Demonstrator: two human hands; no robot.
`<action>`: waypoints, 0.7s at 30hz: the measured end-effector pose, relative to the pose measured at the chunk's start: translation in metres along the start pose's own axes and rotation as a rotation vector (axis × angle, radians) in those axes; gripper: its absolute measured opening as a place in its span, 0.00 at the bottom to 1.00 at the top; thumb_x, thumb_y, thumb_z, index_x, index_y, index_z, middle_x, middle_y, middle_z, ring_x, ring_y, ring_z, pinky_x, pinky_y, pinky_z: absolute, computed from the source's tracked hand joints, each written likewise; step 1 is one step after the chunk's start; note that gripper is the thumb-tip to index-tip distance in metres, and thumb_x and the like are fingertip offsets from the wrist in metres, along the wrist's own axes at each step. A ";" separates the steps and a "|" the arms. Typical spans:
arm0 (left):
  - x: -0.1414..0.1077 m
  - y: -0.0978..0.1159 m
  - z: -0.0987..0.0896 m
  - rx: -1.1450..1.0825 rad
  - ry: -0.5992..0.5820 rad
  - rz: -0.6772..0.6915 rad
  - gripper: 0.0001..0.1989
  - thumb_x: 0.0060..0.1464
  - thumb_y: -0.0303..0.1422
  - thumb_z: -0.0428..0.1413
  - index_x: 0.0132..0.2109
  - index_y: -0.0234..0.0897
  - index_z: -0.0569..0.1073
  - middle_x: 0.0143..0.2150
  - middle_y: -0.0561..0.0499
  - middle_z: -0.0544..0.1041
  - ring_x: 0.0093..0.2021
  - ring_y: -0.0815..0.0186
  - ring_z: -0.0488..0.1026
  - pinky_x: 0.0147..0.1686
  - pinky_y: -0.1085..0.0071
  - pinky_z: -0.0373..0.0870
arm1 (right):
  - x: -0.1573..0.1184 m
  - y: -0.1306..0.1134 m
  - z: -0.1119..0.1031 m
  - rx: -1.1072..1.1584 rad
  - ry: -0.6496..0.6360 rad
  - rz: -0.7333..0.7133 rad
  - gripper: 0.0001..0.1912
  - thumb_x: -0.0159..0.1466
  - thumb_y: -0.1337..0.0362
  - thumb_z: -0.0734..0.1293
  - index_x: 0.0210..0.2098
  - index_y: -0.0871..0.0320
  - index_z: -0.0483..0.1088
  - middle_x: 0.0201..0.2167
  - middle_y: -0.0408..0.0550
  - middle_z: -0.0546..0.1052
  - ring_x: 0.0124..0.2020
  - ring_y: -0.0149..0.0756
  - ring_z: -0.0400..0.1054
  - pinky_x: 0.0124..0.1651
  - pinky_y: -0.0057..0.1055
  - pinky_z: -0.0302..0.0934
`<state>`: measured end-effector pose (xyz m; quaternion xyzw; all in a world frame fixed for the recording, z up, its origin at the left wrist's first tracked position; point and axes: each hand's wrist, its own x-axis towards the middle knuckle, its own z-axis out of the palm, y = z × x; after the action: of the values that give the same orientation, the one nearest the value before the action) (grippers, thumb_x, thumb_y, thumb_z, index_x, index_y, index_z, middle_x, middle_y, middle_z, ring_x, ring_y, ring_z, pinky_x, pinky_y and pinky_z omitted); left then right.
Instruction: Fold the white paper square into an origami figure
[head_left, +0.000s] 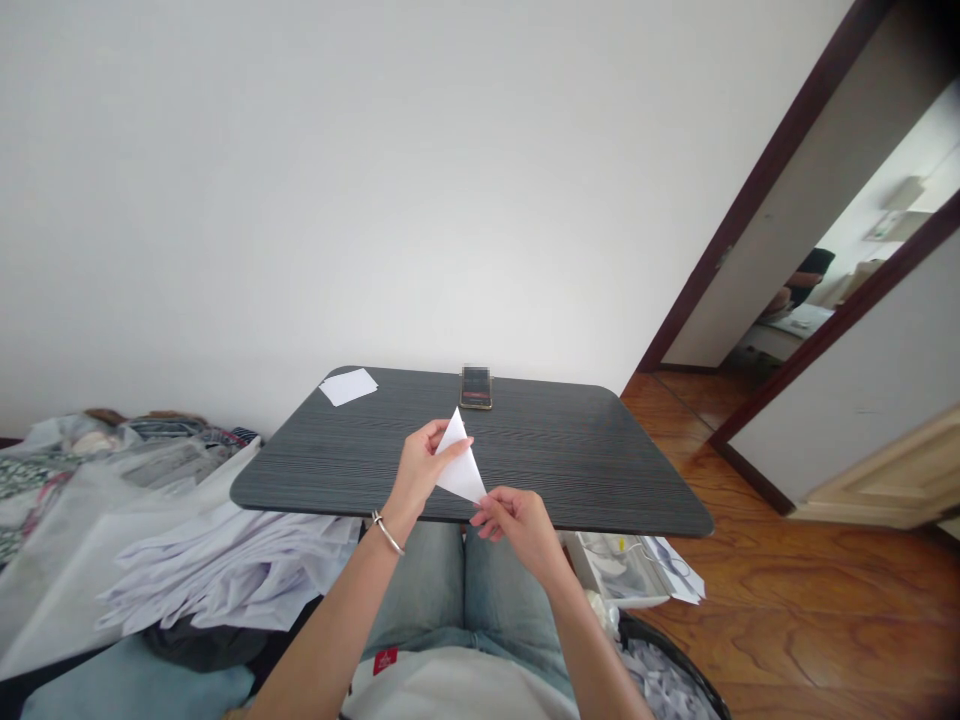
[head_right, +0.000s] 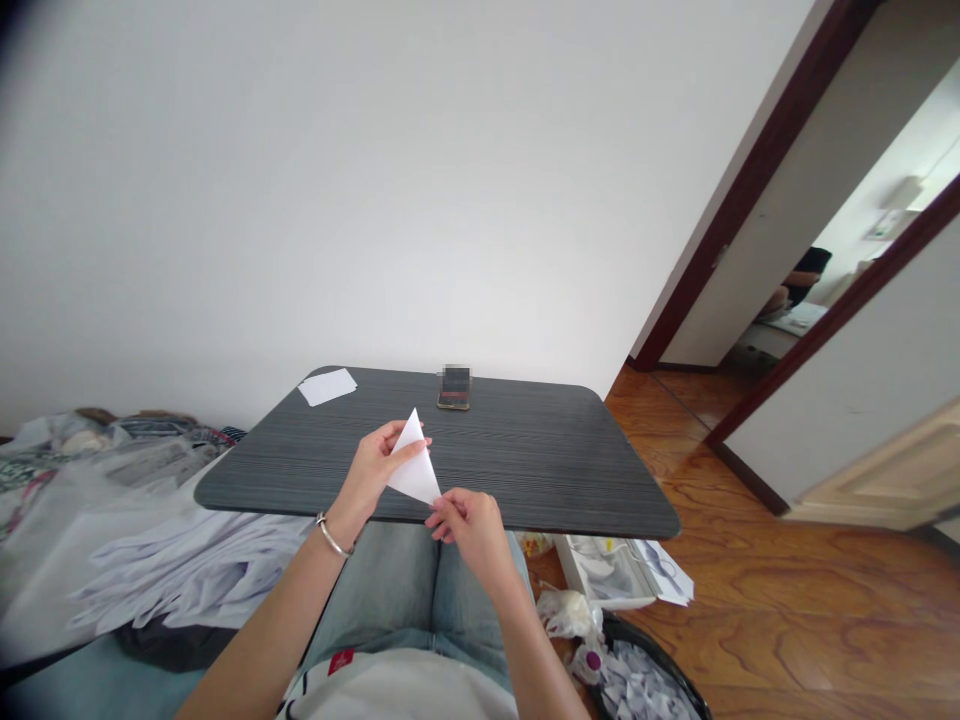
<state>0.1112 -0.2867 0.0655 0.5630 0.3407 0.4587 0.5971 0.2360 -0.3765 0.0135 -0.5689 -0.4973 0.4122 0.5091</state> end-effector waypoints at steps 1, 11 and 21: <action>0.000 0.000 -0.001 0.037 -0.030 -0.017 0.21 0.38 0.37 0.62 0.40 0.31 0.71 0.30 0.47 0.77 0.26 0.67 0.71 0.24 0.75 0.64 | 0.000 -0.001 0.000 -0.009 0.007 -0.006 0.17 0.57 0.54 0.62 0.25 0.62 0.71 0.22 0.49 0.78 0.19 0.31 0.70 0.20 0.24 0.62; -0.001 -0.002 -0.003 0.139 -0.106 -0.051 0.21 0.37 0.34 0.62 0.41 0.32 0.69 0.31 0.48 0.77 0.27 0.67 0.72 0.26 0.74 0.66 | -0.001 -0.012 0.004 0.064 0.122 0.024 0.14 0.51 0.54 0.68 0.25 0.61 0.71 0.19 0.49 0.77 0.20 0.37 0.72 0.23 0.28 0.64; 0.005 -0.039 -0.012 0.394 -0.062 0.257 0.30 0.46 0.33 0.58 0.56 0.38 0.59 0.54 0.40 0.65 0.46 0.58 0.70 0.40 0.63 0.69 | 0.017 0.018 -0.007 0.131 0.194 0.076 0.14 0.50 0.57 0.69 0.27 0.64 0.72 0.17 0.48 0.77 0.16 0.31 0.70 0.20 0.24 0.64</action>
<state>0.1081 -0.2752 0.0257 0.7212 0.3305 0.4382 0.4226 0.2484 -0.3607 -0.0029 -0.5900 -0.3961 0.4058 0.5747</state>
